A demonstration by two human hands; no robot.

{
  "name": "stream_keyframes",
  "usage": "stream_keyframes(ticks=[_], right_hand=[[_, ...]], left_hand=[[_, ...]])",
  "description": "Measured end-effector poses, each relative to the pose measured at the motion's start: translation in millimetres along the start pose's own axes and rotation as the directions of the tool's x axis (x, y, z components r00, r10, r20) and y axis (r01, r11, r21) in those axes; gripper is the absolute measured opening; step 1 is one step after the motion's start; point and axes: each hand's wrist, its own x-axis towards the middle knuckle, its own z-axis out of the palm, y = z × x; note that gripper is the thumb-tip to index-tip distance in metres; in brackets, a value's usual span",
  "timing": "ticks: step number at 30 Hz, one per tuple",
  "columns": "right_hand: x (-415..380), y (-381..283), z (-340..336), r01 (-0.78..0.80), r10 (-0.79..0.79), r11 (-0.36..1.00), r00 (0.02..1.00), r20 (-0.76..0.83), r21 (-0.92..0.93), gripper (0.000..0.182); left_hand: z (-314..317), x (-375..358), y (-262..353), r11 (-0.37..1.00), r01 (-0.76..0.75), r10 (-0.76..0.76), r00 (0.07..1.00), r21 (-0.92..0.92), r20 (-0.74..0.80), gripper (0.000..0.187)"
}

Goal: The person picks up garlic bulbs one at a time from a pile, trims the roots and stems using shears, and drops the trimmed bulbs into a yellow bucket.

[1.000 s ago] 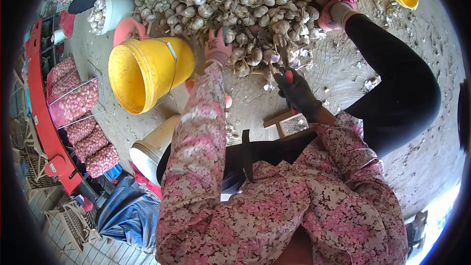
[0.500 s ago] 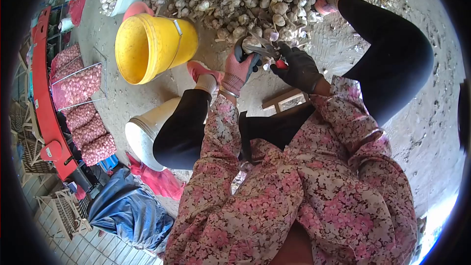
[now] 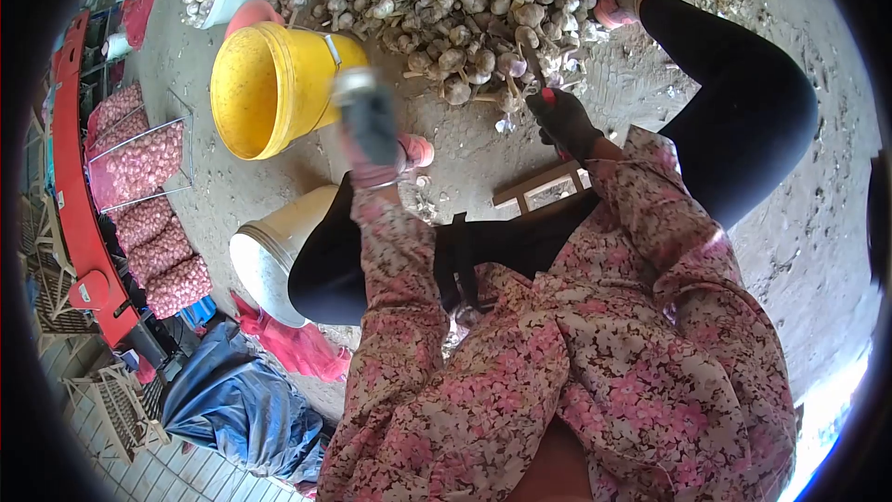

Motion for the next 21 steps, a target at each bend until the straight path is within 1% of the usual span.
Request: stream_keyframes(ticks=[1, 2, 3, 4, 5, 6, 7, 8, 9, 10, 11, 12, 13, 14, 16, 17, 18, 19, 20, 21], right_hand=[[1, -4, 3, -0.087, 0.086, 0.977, 0.996, 0.014, 0.197, 0.028], [0, -8, 6, -0.096, 0.094, 0.976, 0.995, 0.017, 0.197, 0.028], [0, -13, 9, -0.135, 0.141, 0.939, 0.99, 0.003, 0.315, 0.025], [2, -16, 10, -0.166, 0.185, 0.888, 0.983, -0.003, 0.43, 0.022], [9, -13, 11, -0.209, 0.221, 0.858, 0.975, 0.031, 0.469, 0.02], [12, -14, 12, -0.212, 0.224, 0.854, 0.974, 0.032, 0.474, 0.02], [13, -15, 14, -0.212, 0.201, 0.857, 0.977, 0.074, 0.47, 0.02], [12, -15, 15, -0.212, 0.179, 0.86, 0.977, 0.114, 0.463, 0.021], [12, -14, 15, -0.227, 0.184, 0.869, 0.973, 0.138, 0.441, 0.022], [11, -13, 16, -0.232, 0.192, 0.866, 0.972, 0.133, 0.443, 0.022], [9, -13, 17, -0.226, 0.197, 0.885, 0.974, 0.113, 0.407, 0.023], [8, -14, 17, -0.218, 0.197, 0.904, 0.976, 0.092, 0.369, 0.024], [11, -8, 14, -0.22, 0.191, 0.917, 0.974, 0.119, 0.331, 0.026], [11, -9, 12, -0.216, 0.189, 0.918, 0.975, 0.113, 0.332, 0.026], [8, -13, 7, -0.188, 0.178, 0.973, 0.98, 0.084, 0.134, 0.034], [6, -14, 5, -0.185, 0.175, 0.974, 0.981, 0.086, 0.134, 0.034], [5, -16, 2, -0.022, 0.022, 0.99, 1.0, -0.001, -0.14, 0.039], [5, -18, 1, 0.122, -0.153, 0.904, 0.987, -0.045, -0.409, 0.043], [3, -23, -2, 0.13, -0.161, 0.905, 0.986, -0.043, -0.405, 0.043], [1, -30, -4, 0.196, -0.256, 0.851, 0.965, -0.059, -0.487, 0.046]], left_hand=[[-6, 11, 21, 0.946, -0.118, 0.108, 0.993, -0.3, -0.05, 0.032], [-8, 16, 37, 0.796, -0.113, 0.039, 0.99, -0.594, -0.136, 0.033], [-21, 26, 29, 0.833, -0.073, -0.054, 0.976, -0.548, -0.212, 0.031], [-41, 40, 7, 0.864, -0.028, -0.137, 0.947, -0.503, -0.289, 0.03], [-68, 52, -36, 0.94, 0.152, -0.241, 0.929, -0.307, -0.28, 0.03], [-86, 58, -77, 0.939, 0.333, -0.345, 0.892, -0.092, -0.292, 0.031], [-77, 53, -101, 0.932, 0.31, -0.272, 0.94, 0.187, -0.204, 0.031], [-65, 54, -120, 0.851, 0.374, -0.333, 0.927, 0.369, -0.172, 0.036], [-52, 55, -137, 0.738, 0.401, -0.392, 0.91, 0.543, -0.139, 0.042], [-43, 69, -158, 0.659, 0.474, -0.47, 0.866, 0.584, -0.172, 0.046], [-34, 82, -179, 0.571, 0.537, -0.545, 0.814, 0.621, -0.203, 0.052], [-33, 98, -212, 0.316, 0.533, -0.416, 0.821, 0.785, -0.39, 0.068], [-31, 109, -230, 0.021, 0.532, -0.225, 0.827, 0.847, -0.514, 0.085], [-23, 116, -230, 0.024, 0.528, -0.228, 0.83, 0.849, -0.51, 0.085], [-14, 127, -230, -0.044, 0.633, -0.298, 0.73, 0.773, -0.615, 0.1], [-15, 128, -225, -0.039, 0.63, -0.267, 0.742, 0.776, -0.615, 0.093], [-9, 119, -212, -0.035, 0.629, -0.261, 0.745, 0.777, -0.614, 0.093], [0, 102, -189, 0.313, 0.566, -0.331, 0.818, 0.762, -0.471, 0.083], [6, 92, -174, 0.623, 0.458, -0.341, 0.889, 0.634, -0.307, 0.075], [3, 87, -172, 0.688, 0.376, -0.3, 0.926, 0.621, -0.229, 0.066]])
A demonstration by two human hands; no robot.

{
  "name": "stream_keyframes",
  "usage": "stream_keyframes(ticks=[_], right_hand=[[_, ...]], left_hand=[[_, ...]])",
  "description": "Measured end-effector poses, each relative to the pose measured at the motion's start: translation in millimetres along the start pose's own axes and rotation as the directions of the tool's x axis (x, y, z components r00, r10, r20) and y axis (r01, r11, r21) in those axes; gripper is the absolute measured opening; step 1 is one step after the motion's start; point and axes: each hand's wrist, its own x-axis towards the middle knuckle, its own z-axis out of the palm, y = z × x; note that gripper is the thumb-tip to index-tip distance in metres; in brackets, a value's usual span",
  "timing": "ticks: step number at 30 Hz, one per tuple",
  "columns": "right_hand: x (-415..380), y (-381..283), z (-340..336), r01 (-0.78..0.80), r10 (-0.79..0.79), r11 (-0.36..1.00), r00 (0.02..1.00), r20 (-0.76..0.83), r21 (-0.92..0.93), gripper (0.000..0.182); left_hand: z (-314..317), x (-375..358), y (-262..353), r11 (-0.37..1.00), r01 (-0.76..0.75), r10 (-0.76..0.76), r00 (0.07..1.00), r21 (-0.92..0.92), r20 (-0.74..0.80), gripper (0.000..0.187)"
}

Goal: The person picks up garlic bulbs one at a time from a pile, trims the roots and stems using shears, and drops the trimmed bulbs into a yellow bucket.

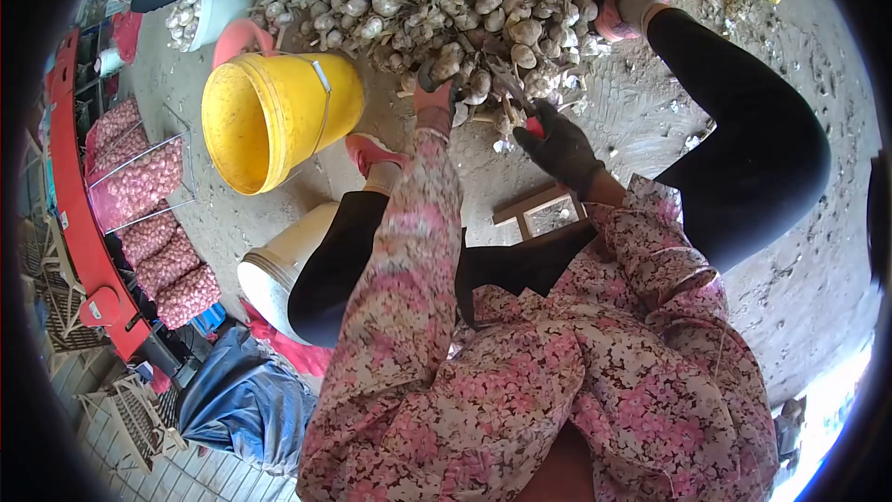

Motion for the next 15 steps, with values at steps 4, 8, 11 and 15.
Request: stream_keyframes(ticks=[4, 8, 11, 15], right_hand=[[-5, -15, -9, 0.138, -0.152, 0.956, 0.988, -0.037, -0.26, 0.064], [-16, -24, -12, 0.252, -0.318, 0.852, 0.945, -0.071, -0.458, 0.069], [-28, -25, -16, 0.295, -0.378, 0.8, 0.924, -0.057, -0.522, 0.068], [-38, -27, -16, 0.267, -0.341, 0.748, 0.94, -0.006, -0.607, 0.07]], left_hand=[[3, -73, 30, 0.861, -0.338, 0.398, 0.913, -0.381, 0.089, 0.072], [2, -111, 45, 0.845, -0.485, 0.499, 0.866, -0.227, 0.008, 0.059], [-10, -121, 41, 0.882, -0.469, 0.47, 0.882, -0.029, 0.039, 0.056], [-25, -140, 46, 0.824, -0.528, 0.523, 0.848, 0.205, 0.083, 0.055]])
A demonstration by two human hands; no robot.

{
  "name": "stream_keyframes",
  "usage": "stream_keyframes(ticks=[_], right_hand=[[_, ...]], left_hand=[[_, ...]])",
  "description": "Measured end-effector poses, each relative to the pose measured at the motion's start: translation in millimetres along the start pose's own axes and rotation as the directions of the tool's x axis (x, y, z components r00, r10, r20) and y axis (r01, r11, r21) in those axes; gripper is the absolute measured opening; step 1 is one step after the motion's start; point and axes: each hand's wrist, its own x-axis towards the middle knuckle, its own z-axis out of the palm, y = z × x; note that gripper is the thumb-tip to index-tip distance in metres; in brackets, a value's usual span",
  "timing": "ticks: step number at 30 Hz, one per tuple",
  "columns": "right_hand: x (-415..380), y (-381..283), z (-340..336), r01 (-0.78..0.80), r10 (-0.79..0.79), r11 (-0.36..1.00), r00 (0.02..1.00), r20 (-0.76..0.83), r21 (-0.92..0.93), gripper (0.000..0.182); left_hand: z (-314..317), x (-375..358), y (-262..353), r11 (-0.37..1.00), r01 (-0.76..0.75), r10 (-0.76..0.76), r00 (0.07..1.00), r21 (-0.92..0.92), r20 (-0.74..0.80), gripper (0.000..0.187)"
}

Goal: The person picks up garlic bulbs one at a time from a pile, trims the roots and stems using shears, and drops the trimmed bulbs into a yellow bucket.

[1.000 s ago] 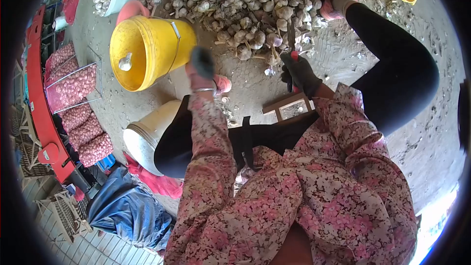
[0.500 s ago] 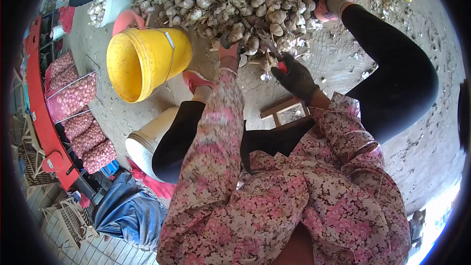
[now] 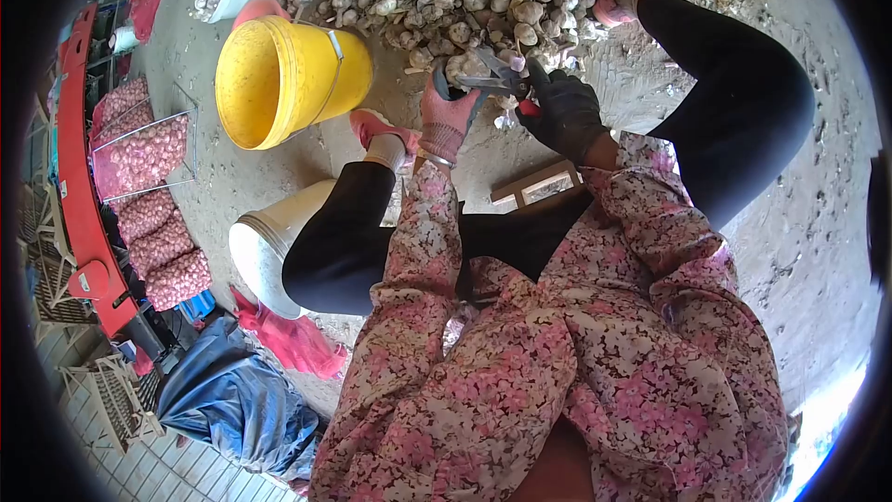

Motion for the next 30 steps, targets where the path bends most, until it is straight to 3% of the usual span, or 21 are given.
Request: stream_keyframes(ticks=[4, 7, 12, 15, 17, 20, 27, 29, 30], right_hand=[[-5, 5, 2, 0.114, -0.115, 0.993, 0.992, 0.059, 0.014, 0.07], [-7, 7, 1, 0.168, -0.169, 0.986, 0.979, 0.111, 0.017, 0.07], [1, 9, 0, 0.121, -0.126, 0.992, 0.975, 0.182, 0.039, 0.07], [5, 11, 1, 0.087, -0.097, 0.995, 0.955, 0.281, 0.049, 0.077], [7, 14, 8, 0.119, -0.132, 0.991, 0.964, 0.232, 0.067, 0.076], [12, 11, 1, 0.067, -0.09, 0.995, 0.937, 0.337, 0.078, 0.076], [12, 16, 9, 0.066, -0.098, 0.993, 0.924, 0.369, 0.098, 0.074], [7, 23, 19, 0.093, -0.154, 0.98, 0.917, 0.369, 0.178, 0.056], [5, 25, 22, 0.095, -0.158, 0.979, 0.915, 0.372, 0.181, 0.056]], left_hand=[[-13, -12, -2, 0.991, -0.008, -0.015, 0.985, 0.13, 0.171, 0.047], [-15, -15, -29, 0.983, 0.06, -0.007, 0.957, -0.173, 0.289, 0.043], [-7, -10, -64, 0.964, 0.168, -0.071, 0.911, -0.207, 0.407, 0.05], [-12, -11, -33, 0.895, 0.304, -0.156, 0.899, -0.326, 0.409, 0.053], [-12, -12, -25, 0.953, 0.165, -0.067, 0.933, -0.254, 0.355, 0.061], [-8, -9, -32, 0.977, 0.177, -0.139, 0.951, -0.117, 0.277, 0.067], [-13, -1, -33, 0.985, 0.153, -0.119, 0.937, -0.08, 0.327, 0.066], [-16, -3, -27, 0.985, 0.172, -0.143, 0.892, -0.029, 0.429, 0.061], [-15, -4, -28, 0.984, 0.176, -0.148, 0.892, -0.027, 0.426, 0.061]])
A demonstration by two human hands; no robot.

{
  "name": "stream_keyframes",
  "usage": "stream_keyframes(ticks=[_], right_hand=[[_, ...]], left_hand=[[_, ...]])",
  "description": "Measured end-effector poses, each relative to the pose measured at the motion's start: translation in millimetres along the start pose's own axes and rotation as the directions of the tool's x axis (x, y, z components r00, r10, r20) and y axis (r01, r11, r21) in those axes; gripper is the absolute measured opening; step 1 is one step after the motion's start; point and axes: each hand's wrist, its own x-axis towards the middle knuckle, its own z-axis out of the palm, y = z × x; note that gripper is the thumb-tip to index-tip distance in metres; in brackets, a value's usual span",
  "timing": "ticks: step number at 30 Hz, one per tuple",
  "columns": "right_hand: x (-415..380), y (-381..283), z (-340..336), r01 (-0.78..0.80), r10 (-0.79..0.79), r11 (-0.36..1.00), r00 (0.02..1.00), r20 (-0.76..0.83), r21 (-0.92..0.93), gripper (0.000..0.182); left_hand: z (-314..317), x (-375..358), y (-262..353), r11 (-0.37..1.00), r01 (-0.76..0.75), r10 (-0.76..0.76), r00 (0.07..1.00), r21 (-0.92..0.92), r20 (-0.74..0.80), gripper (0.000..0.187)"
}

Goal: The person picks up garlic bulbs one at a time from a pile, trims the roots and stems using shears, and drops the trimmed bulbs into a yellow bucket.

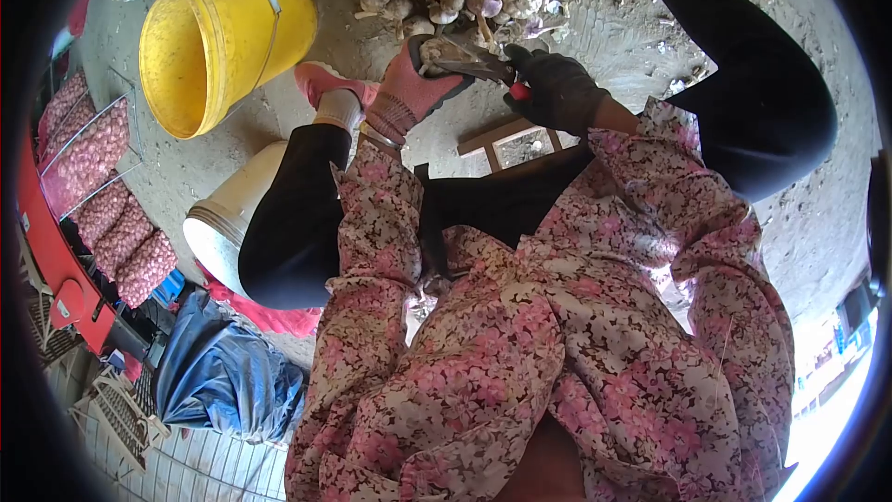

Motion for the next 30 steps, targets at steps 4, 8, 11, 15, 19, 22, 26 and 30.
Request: stream_keyframes(ticks=[4, 8, 11, 15, 19, 22, 26, 30], right_hand=[[-2, 5, 6, -0.04, 0.039, 0.999, 0.995, 0.094, 0.007, 0.034], [6, 17, 23, -0.032, 0.032, 0.999, 0.999, -0.016, 0.0, 0.019], [27, 31, 39, -0.049, 0.058, 0.997, 0.986, -0.154, 0.063, 0.019], [9, 24, 36, -0.403, 0.375, 0.637, 0.907, 0.193, 0.658, 0.048], [-22, -16, 25, -0.18, 0.222, 0.791, 0.975, -0.001, 0.585, 0.059], [-24, -41, 18, -0.165, 0.204, 0.665, 0.978, 0.035, 0.728, 0.055], [-14, -28, 31, -0.227, 0.152, 0.535, 0.973, 0.172, 0.814, 0.048], [-20, -35, 13, -0.321, 0.094, 0.335, 0.947, 0.308, 0.886, 0.047]], left_hand=[[4, -6, 5, 0.981, 0.033, -0.038, 0.999, 0.191, 0.021, 0.057], [8, -15, 18, 0.891, 0.312, -0.257, 0.945, -0.329, 0.201, 0.039], [31, -17, 4, 0.974, -0.003, 0.021, 0.997, -0.225, 0.078, 0.042], [14, -25, 30, 0.889, -0.077, 0.07, 0.997, -0.452, -0.032, 0.034], [5, -23, 28, -0.118, 0.031, 0.095, 0.995, -0.993, 0.02, 0.022], [19, -32, 38, -0.024, 0.068, 0.087, 0.994, -0.997, 0.065, 0.025], [31, -34, 13, 0.256, 0.065, 0.148, 0.983, -0.965, 0.105, 0.034], [23, -34, 35, -0.35, 0.118, 0.106, 0.991, -0.929, 0.086, 0.028]])
